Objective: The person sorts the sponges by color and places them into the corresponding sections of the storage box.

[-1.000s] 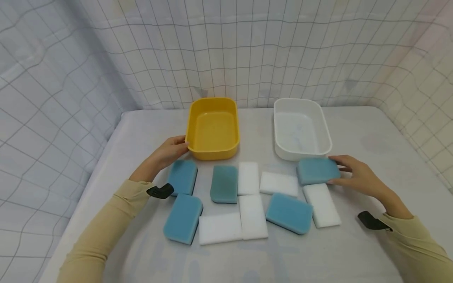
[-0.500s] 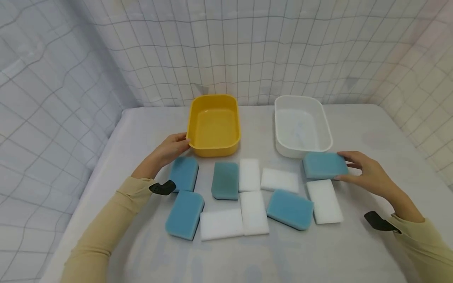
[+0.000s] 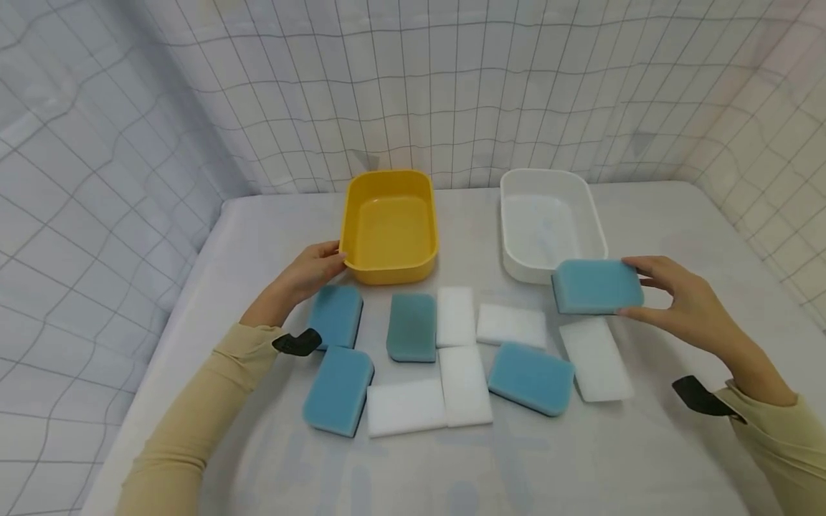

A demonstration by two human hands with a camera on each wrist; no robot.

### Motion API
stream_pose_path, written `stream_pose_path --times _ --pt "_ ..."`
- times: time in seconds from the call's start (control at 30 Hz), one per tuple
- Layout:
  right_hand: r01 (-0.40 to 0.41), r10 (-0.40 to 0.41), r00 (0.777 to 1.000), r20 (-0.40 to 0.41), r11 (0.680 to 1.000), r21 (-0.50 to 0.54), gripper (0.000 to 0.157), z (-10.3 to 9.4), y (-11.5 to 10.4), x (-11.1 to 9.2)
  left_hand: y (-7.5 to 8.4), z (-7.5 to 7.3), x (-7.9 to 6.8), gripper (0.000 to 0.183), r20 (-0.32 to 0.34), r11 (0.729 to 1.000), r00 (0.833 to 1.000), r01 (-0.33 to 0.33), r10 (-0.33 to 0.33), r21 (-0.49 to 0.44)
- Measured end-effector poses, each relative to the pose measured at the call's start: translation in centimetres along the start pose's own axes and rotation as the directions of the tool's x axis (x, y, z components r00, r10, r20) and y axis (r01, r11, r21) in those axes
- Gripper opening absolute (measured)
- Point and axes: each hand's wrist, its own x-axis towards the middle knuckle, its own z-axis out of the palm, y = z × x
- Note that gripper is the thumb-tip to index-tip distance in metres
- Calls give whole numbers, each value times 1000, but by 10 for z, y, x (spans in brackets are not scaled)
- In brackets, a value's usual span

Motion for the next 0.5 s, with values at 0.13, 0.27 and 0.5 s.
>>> stream_pose_path --times 0.13,0.27,0.5 --pt "13 -13 1000 -13 1000 -9 76 -1 -5 6 0 1 -1 54 -4 1000 1000 -2 2 -7" --pt "19 -20 1000 -19 1000 -16 76 0 -9 12 -1 0 0 54 -11 1000 1000 1 -1 -9" --pt "28 -28 1000 6 1000 -7 74 4 -14 24 -4 1 1 54 -5 1000 1000 -7 7 -18"
